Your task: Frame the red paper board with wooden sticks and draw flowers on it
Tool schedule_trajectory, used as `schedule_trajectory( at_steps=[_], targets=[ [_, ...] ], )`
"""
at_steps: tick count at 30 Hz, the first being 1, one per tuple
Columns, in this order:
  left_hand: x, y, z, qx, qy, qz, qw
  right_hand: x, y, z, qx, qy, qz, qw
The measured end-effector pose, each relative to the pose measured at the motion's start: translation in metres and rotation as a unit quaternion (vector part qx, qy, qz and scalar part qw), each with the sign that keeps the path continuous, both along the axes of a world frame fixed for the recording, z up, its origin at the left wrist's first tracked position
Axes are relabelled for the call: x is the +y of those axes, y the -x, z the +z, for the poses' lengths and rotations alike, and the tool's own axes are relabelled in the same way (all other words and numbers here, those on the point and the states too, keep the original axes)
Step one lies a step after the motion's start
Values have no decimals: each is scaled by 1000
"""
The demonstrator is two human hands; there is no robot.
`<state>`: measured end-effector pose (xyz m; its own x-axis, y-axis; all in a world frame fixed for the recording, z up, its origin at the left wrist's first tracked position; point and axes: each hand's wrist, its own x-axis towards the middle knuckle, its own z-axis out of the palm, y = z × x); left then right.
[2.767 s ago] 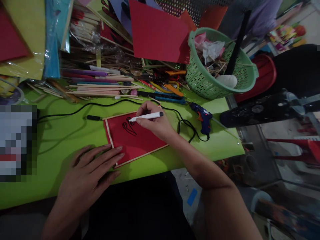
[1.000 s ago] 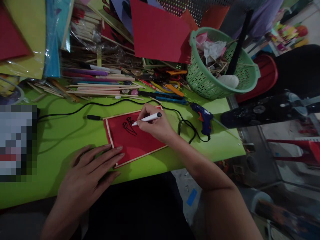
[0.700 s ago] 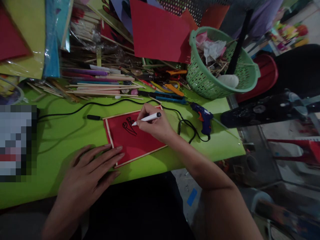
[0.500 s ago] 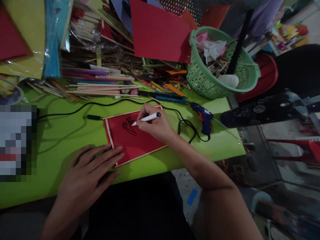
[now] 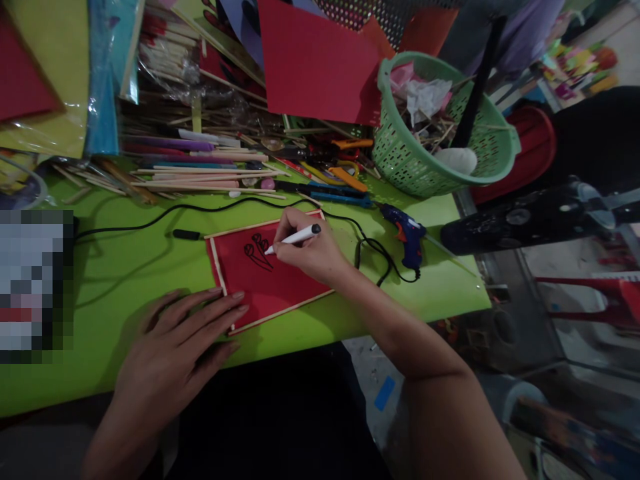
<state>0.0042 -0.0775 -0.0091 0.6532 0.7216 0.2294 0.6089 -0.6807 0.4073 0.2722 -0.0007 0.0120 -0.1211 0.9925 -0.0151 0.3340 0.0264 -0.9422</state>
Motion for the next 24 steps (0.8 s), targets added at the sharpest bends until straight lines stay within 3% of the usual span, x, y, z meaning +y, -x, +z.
schedule_trajectory(
  at_steps=[24],
  targets=[
    [0, 1, -2, 4, 5, -1, 1000, -1, -6, -2, -11, 13, 40, 999]
  ],
)
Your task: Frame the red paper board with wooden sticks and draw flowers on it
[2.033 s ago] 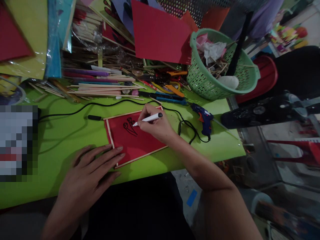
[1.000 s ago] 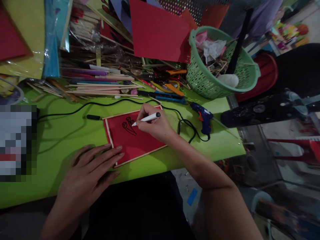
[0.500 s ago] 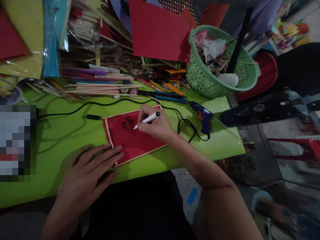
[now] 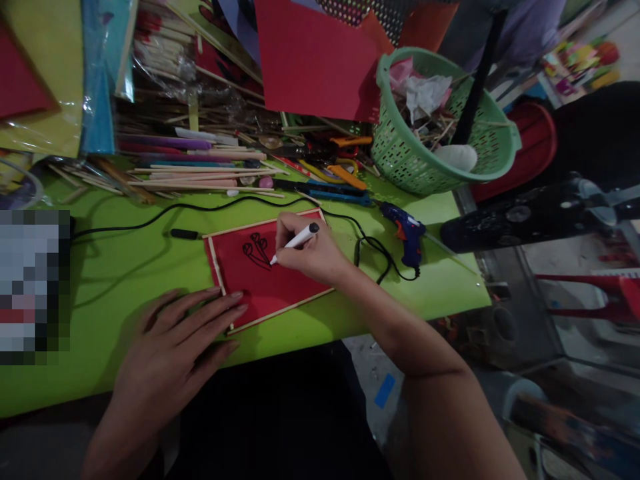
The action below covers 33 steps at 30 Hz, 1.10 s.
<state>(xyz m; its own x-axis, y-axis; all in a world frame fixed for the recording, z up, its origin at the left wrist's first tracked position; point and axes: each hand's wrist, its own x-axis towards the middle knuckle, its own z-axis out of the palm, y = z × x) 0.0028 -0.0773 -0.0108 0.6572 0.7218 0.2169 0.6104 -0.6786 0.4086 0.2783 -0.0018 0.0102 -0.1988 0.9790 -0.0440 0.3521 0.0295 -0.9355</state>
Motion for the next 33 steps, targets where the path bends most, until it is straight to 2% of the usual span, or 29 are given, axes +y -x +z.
schedule_trajectory(
  at_steps=[11, 17, 22, 33],
  targets=[
    [0, -3, 2, -23, 9, 18, 1000, 0, 0, 4, 28, 5, 22, 999],
    [3, 2, 0, 2, -3, -14, 1000, 4, -3, -1, 83, 11, -46, 995],
    [4, 2, 0, 6, -7, -12, 1000, 4, -5, -3, 53, -14, -71, 996],
    [3, 1, 2, -1, 12, -1, 1000, 0, -2, 2, 40, -9, -55, 998]
  ],
)
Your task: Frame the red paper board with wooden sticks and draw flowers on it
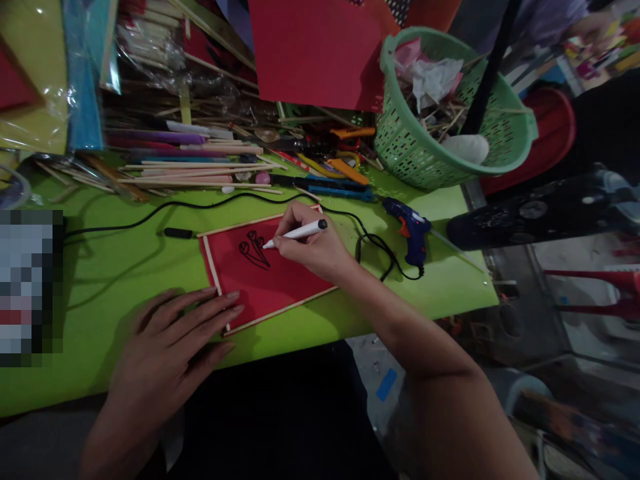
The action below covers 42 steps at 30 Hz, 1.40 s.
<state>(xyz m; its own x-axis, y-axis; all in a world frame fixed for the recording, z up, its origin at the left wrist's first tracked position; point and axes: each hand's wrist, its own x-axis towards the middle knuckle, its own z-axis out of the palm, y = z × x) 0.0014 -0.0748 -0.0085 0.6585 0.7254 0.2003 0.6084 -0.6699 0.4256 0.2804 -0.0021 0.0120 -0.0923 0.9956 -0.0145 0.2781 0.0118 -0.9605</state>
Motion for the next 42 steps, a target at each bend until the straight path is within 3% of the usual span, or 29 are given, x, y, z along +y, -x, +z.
schedule_trajectory(
  at_steps=[42],
  targets=[
    [0, -1, 2, 10, -8, -4, 1000, -1, 0, 2, -6, 3, 18, 1000]
  ],
)
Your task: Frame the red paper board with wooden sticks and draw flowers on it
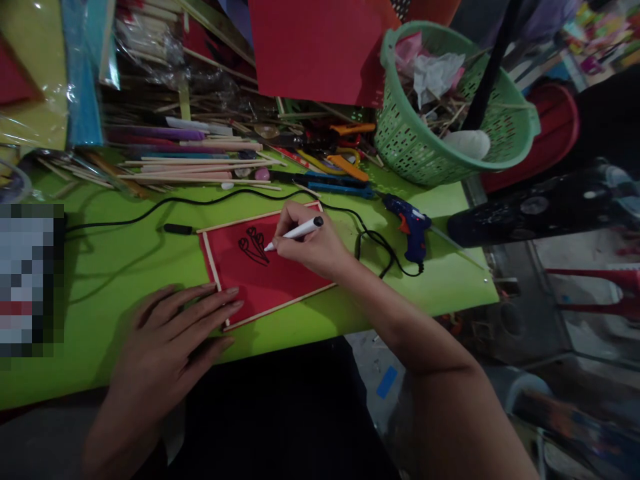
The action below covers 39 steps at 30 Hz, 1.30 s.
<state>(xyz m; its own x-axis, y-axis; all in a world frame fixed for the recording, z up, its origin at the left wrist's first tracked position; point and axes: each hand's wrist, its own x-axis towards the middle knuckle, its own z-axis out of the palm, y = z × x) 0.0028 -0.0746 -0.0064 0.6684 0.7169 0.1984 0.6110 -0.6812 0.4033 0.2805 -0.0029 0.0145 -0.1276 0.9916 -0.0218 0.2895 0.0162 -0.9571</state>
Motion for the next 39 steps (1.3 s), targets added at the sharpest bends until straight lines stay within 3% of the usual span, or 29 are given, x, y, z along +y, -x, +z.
schedule_trajectory(
  at_steps=[5, 15, 22, 39],
  targets=[
    [0, 0, -1, 1, 6, 3, 1000, -1, -1, 1, 2, 32, 15, 999],
    [1, 0, -1, 4, -6, -11, 1000, -3, -5, -1, -3, 17, 50, 999],
    [1, 1, -1, 7, -1, -7, 1000, 0, -2, -3, 36, 11, -28, 999],
    [0, 0, -3, 1, -9, -6, 1000, 4, -2, -7, 5, -14, -30, 999]
  ],
)
